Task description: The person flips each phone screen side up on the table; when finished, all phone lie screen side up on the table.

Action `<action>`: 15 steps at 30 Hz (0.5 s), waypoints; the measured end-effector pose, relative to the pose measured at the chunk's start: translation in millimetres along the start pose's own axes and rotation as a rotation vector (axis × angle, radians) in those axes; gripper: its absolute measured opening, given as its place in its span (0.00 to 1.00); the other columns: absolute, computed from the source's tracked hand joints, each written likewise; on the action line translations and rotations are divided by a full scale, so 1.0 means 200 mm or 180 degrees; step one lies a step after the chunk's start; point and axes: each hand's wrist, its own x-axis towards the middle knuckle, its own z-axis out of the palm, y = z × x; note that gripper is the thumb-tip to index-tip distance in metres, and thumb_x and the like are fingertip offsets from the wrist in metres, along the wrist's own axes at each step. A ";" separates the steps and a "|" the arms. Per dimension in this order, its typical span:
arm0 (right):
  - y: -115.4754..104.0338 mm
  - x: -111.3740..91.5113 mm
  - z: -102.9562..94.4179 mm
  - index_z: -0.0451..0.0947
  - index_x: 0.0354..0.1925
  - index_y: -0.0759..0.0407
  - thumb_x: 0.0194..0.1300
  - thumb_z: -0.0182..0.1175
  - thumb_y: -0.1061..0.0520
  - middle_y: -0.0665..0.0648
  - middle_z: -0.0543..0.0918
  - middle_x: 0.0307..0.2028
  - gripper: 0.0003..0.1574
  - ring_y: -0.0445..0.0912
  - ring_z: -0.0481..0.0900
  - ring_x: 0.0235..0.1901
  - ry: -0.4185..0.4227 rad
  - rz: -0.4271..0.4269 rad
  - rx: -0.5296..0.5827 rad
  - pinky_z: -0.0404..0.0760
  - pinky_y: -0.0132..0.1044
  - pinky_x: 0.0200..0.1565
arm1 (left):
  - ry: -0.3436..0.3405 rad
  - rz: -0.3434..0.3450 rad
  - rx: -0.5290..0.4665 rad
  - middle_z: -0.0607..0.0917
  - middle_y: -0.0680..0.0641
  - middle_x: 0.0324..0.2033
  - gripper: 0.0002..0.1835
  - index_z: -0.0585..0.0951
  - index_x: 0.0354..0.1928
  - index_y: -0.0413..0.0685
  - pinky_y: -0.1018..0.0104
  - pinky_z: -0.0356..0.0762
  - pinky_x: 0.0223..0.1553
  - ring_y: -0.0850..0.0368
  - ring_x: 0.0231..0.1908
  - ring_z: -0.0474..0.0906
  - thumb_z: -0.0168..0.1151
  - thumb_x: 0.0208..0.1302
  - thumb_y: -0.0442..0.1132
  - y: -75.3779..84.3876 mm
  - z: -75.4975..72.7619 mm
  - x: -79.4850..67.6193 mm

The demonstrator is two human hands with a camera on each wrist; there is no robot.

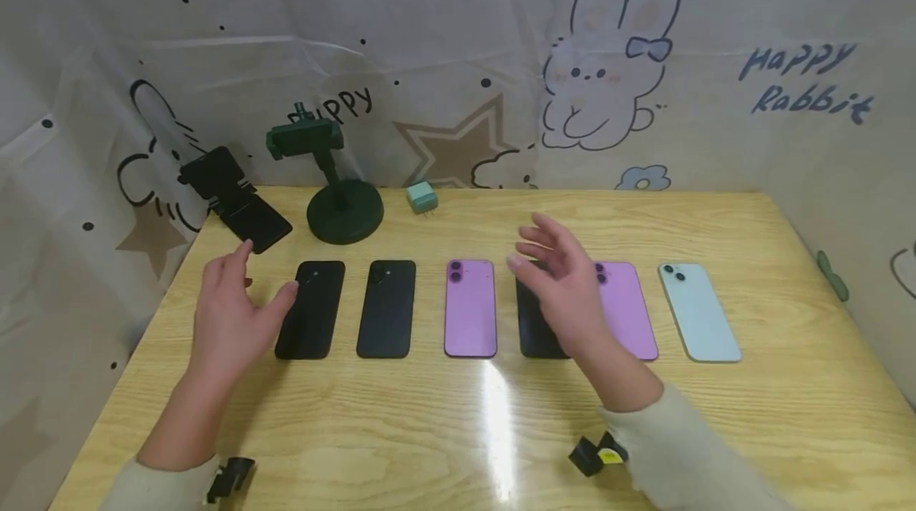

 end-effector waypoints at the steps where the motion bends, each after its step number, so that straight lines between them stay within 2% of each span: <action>1: 0.01 0.02 0.05 0.62 0.73 0.60 0.66 0.64 0.65 0.60 0.75 0.60 0.40 0.55 0.75 0.58 -0.0064 0.0116 0.0114 0.78 0.41 0.54 | -0.0038 -0.0063 -0.0001 0.64 0.27 0.62 0.41 0.58 0.74 0.32 0.36 0.70 0.49 0.32 0.52 0.69 0.64 0.66 0.43 0.00 0.00 0.00; 5: 0.07 0.07 0.25 0.60 0.74 0.59 0.66 0.64 0.63 0.63 0.76 0.61 0.42 0.56 0.78 0.56 -0.0304 0.0608 0.0632 0.78 0.47 0.54 | -0.0226 -0.0304 -0.0059 0.66 0.26 0.61 0.41 0.58 0.73 0.29 0.37 0.72 0.50 0.31 0.51 0.72 0.64 0.67 0.45 -0.04 0.00 0.02; 8: 0.10 0.10 0.39 0.57 0.75 0.59 0.66 0.64 0.63 0.67 0.75 0.62 0.44 0.56 0.79 0.56 -0.0454 0.0888 0.0872 0.78 0.49 0.54 | -0.0390 -0.0487 -0.0146 0.67 0.26 0.60 0.41 0.58 0.73 0.29 0.39 0.72 0.50 0.32 0.51 0.72 0.64 0.68 0.46 -0.08 0.01 0.03; 12: 0.14 0.12 0.59 0.55 0.76 0.60 0.66 0.65 0.62 0.68 0.75 0.62 0.46 0.54 0.80 0.55 -0.0674 0.1227 0.0859 0.80 0.46 0.52 | -0.0640 -0.0697 -0.0184 0.66 0.25 0.62 0.43 0.56 0.73 0.29 0.39 0.72 0.51 0.31 0.54 0.72 0.65 0.67 0.46 -0.13 0.03 0.05; 15: 0.17 0.14 0.73 0.56 0.76 0.61 0.65 0.66 0.61 0.66 0.76 0.61 0.47 0.51 0.82 0.52 -0.0834 0.1403 0.0628 0.81 0.44 0.50 | -0.0835 -0.0813 -0.0143 0.65 0.23 0.63 0.44 0.55 0.73 0.27 0.39 0.73 0.52 0.29 0.55 0.70 0.65 0.67 0.46 -0.15 0.04 0.06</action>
